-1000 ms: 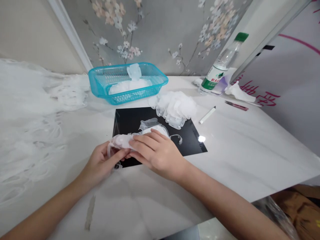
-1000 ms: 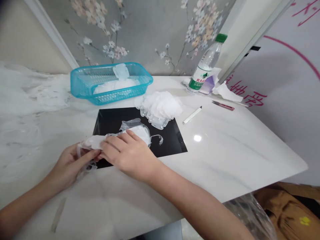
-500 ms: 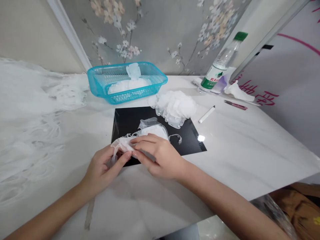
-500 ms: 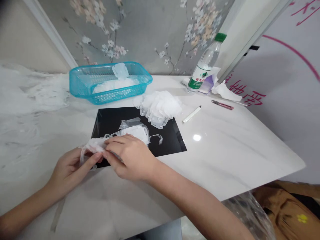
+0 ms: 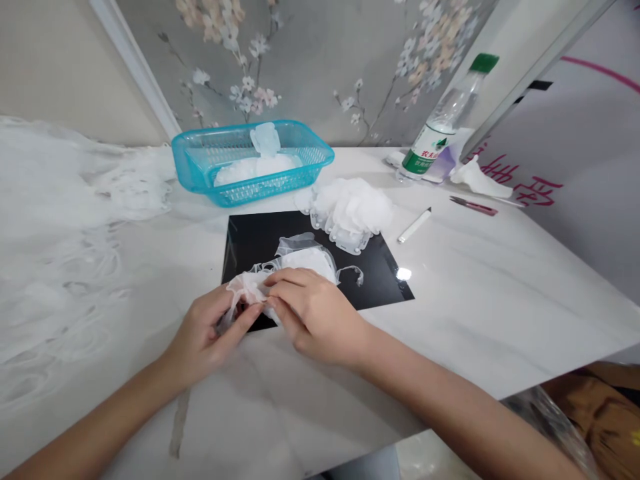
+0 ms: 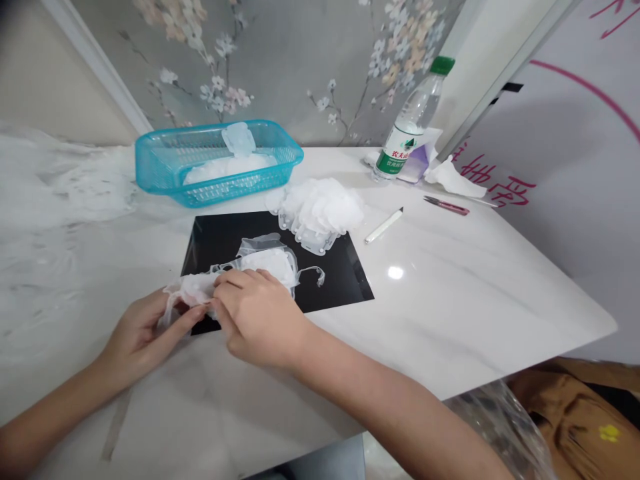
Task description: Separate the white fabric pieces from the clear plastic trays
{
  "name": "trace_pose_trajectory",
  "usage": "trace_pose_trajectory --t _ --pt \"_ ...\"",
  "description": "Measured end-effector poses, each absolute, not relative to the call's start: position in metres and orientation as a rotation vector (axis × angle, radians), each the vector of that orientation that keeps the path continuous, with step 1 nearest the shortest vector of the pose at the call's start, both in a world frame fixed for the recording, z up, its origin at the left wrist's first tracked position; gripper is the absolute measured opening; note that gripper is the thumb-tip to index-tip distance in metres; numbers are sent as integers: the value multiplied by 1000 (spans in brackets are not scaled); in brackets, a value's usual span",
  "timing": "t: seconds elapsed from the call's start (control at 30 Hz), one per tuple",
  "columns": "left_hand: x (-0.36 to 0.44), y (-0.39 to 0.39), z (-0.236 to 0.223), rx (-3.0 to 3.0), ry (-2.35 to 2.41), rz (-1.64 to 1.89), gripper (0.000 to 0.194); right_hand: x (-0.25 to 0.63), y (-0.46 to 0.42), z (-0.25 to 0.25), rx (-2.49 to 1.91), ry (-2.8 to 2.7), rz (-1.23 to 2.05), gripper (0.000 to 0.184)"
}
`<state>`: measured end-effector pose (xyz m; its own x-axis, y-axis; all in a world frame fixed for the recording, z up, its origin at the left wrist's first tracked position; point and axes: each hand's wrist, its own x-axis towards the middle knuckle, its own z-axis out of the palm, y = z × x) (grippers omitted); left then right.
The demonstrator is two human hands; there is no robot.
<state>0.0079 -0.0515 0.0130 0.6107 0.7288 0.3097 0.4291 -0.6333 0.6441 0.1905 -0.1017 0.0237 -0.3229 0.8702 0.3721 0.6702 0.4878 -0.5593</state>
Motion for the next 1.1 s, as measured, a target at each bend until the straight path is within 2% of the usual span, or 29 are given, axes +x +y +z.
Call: trace_pose_trajectory --t 0.23,0.53,0.7,0.83,1.1 --pt "7 -51 12 2389 628 701 16 200 -100 28 -1179 -2244 431 22" --pt "10 -49 16 2158 746 659 13 193 -100 26 -1364 -2242 317 26" --pt "8 -50 16 2093 715 634 11 191 -103 28 -1343 -2186 301 13" --pt "7 -53 16 2096 691 607 17 189 -104 25 -1325 -2129 377 11" --pt "13 -51 22 1838 785 602 17 196 -97 23 -1458 -1894 -35 12"
